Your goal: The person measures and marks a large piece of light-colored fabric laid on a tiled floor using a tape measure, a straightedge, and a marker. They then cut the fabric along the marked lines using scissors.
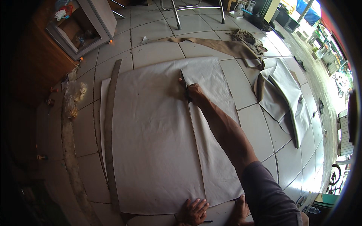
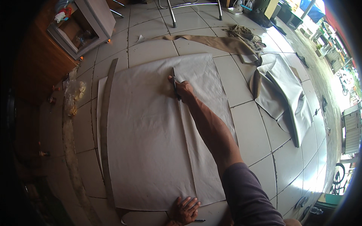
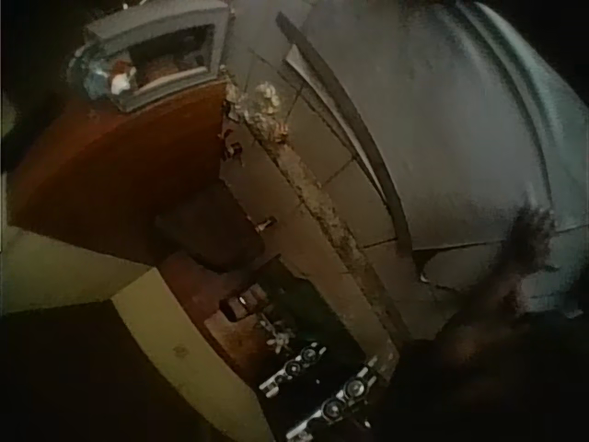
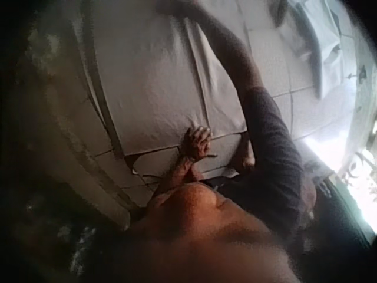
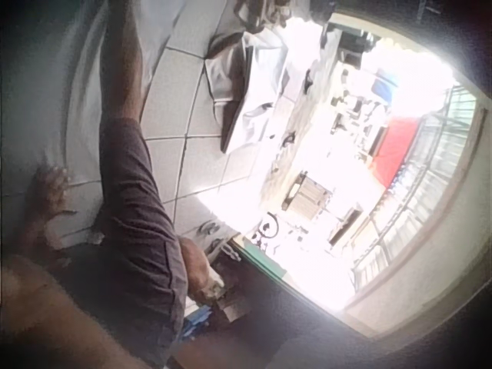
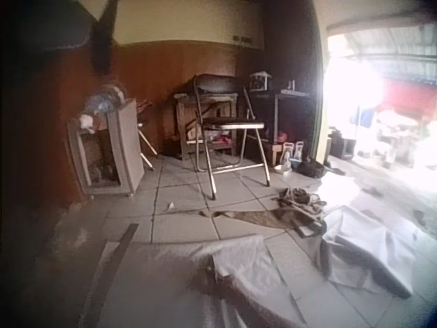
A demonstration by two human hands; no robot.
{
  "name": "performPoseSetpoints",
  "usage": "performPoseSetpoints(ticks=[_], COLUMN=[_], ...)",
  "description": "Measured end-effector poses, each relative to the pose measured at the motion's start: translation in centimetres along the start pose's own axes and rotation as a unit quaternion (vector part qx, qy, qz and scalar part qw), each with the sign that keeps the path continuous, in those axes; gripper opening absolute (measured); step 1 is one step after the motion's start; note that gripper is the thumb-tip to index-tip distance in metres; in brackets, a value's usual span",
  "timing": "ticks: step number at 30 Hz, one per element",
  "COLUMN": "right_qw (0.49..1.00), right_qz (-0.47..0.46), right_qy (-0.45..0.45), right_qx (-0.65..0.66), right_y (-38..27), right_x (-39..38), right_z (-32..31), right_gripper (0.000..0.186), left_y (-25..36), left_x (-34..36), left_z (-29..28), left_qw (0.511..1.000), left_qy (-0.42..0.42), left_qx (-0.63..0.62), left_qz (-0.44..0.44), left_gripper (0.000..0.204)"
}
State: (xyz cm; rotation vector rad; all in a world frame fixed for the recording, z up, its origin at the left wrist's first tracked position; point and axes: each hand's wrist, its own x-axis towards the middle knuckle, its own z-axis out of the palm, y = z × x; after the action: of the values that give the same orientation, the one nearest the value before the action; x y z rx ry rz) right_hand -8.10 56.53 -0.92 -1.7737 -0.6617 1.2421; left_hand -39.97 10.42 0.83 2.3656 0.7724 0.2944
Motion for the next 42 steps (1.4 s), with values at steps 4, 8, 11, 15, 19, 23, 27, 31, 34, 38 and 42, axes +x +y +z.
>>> performPoseSetpoints(ticks=[4, 8, 11, 15, 19, 23, 27, 31, 34, 38, 42], right_qw=[0.998, 0.996, 0.998, 0.998, 0.997, 0.997, 0.997, 0.996, 0.998, 0.997, 0.997], right_qz=[-0.027, -0.034, -0.032, -0.039, -0.041, -0.057, -0.059, -0.071, -0.067, -0.072, -0.066], right_qy=[-0.016, -0.026, 0.0, -0.014, -0.024, -0.009, -0.009, -0.014, -0.008, -0.015, 0.002], right_qx=[0.053, 0.078, 0.047, 0.055, 0.058, 0.046, 0.05, 0.048, 0.01, 0.023, 0.03], right_y=[-0.3, -1.3, -1.6, -1.9, -2.5, -2.1, -2.1, -2.7, -2.5, -2.6, -3.4], right_x=[0.8, 1.3, 1.0, 0.8, 1.7, 2.3, 2.7, 3.6, 4.5, 5.7, 6.0], right_z=[0.4, 0.5, 0.5, 0.5, 0.7, 0.6, 0.7, 0.7, 0.5, 0.7, 1.0], right_gripper=[0.071, 0.07, 0.07, 0.072, 0.069, 0.073, 0.076, 0.076, 0.077, 0.078, 0.076], left_y=[0.1, 0.0, -0.2, -0.1, -0.1, -0.1, 0.0, 0.0, 0.0, -0.3, -0.5], left_x=[0.1, 0.2, 0.5, 0.5, 0.4, 0.4, 0.4, 0.2, 0.1, -0.1, -0.2], left_z=[-0.1, -0.3, -0.3, -0.5, -0.6, -0.4, -0.5, -0.7, -0.5, 0.1, 0.4], left_qw=[1.0, 1.0, 1.0, 0.999, 0.999, 0.999, 1.0, 1.0, 1.0, 1.0, 1.0], left_qy=[0.025, 0.004, 0.017, 0.04, 0.023, -0.003, -0.003, 0.0, -0.005, 0.024, 0.005], left_qx=[-0.009, -0.003, -0.014, 0.001, -0.027, -0.033, -0.017, -0.018, -0.026, -0.02, -0.015], left_qz=[0.002, -0.004, 0.019, 0.019, 0.012, -0.003, -0.006, -0.006, -0.013, 0.002, 0.012], left_gripper=[0.033, 0.032, 0.033, 0.033, 0.035, 0.038, 0.039, 0.038, 0.037, 0.038, 0.041])
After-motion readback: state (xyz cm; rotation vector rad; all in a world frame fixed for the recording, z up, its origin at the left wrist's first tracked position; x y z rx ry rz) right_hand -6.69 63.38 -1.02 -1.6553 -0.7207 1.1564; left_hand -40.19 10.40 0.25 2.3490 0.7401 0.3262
